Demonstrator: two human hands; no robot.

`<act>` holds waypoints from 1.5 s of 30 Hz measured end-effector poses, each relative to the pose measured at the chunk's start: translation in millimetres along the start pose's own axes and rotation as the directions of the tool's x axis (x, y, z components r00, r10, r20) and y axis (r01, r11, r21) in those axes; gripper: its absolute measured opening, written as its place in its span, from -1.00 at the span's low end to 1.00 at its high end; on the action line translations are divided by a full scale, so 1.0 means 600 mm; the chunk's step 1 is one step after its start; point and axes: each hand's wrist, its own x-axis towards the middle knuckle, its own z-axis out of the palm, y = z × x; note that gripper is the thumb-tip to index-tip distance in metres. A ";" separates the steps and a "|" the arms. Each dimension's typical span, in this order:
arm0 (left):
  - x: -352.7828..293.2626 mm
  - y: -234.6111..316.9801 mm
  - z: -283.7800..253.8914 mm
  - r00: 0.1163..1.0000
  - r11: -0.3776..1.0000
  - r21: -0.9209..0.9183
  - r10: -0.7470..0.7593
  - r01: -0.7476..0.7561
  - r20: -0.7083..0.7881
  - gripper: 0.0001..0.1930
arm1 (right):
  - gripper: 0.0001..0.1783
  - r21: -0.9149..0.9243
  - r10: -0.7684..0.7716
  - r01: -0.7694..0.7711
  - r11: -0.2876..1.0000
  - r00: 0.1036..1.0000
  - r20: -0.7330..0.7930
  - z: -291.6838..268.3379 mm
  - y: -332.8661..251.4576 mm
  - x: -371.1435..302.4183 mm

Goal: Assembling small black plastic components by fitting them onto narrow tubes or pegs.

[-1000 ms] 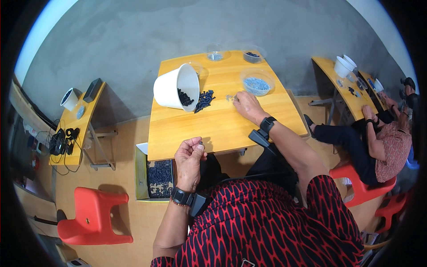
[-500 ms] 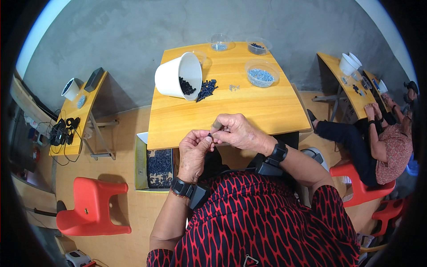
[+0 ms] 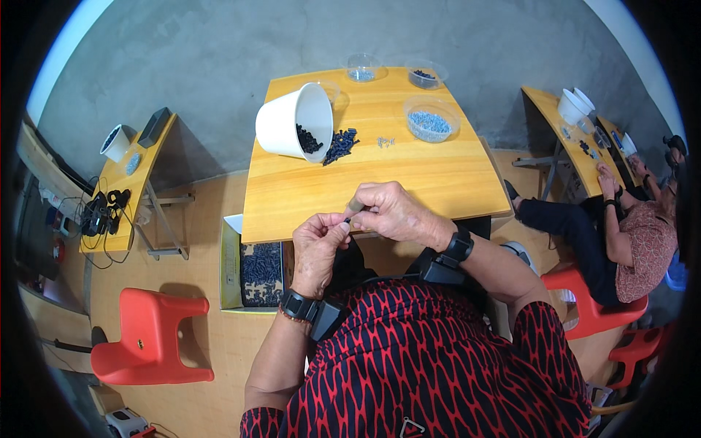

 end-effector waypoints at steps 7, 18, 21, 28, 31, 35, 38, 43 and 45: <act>0.004 -0.006 -0.005 1.000 0.999 0.045 0.022 -0.022 0.010 -0.90 | -0.86 -0.125 -0.114 0.108 0.986 0.993 -0.037 0.003 0.002 0.006; -0.004 -0.002 0.007 1.000 0.999 0.026 0.019 -0.019 -0.008 -0.96 | -0.79 -0.148 0.037 -0.028 0.989 0.997 0.061 -0.007 -0.022 -0.003; -0.001 -0.007 0.003 1.000 0.994 -0.109 -0.012 0.012 0.005 -0.94 | -0.82 0.400 0.263 -0.248 0.883 0.965 0.017 -0.005 0.010 -0.012; 0.003 -0.008 0.002 0.999 0.988 -0.151 -0.013 0.020 0.049 -0.93 | -0.91 0.161 0.132 -0.129 0.979 0.991 -0.012 0.009 0.004 -0.015; 0.002 -0.013 0.002 1.000 0.990 -0.139 -0.009 0.010 0.007 -0.95 | -0.90 -0.040 -0.084 0.081 0.996 0.995 -0.061 0.021 0.015 -0.014; 0.005 -0.021 -0.001 1.000 0.993 -0.117 0.005 -0.006 -0.015 -0.94 | -0.89 -0.167 -0.130 0.127 0.978 0.991 -0.008 0.016 0.010 -0.010; 0.007 -0.024 -0.008 0.999 0.991 -0.130 0.016 -0.020 -0.032 -0.91 | -0.86 0.147 0.187 -0.209 0.967 0.971 0.150 -0.004 0.012 0.008; 0.022 -0.029 -0.025 0.984 0.979 -0.199 -0.002 -0.035 -0.179 -0.87 | -0.79 -0.217 0.124 -0.200 0.956 0.940 -0.318 -0.045 0.127 0.068; 0.019 -0.018 -0.021 0.983 0.981 -0.191 0.007 -0.042 -0.182 -0.86 | -0.79 -0.345 0.028 -0.138 0.928 0.953 -0.303 -0.061 0.155 0.095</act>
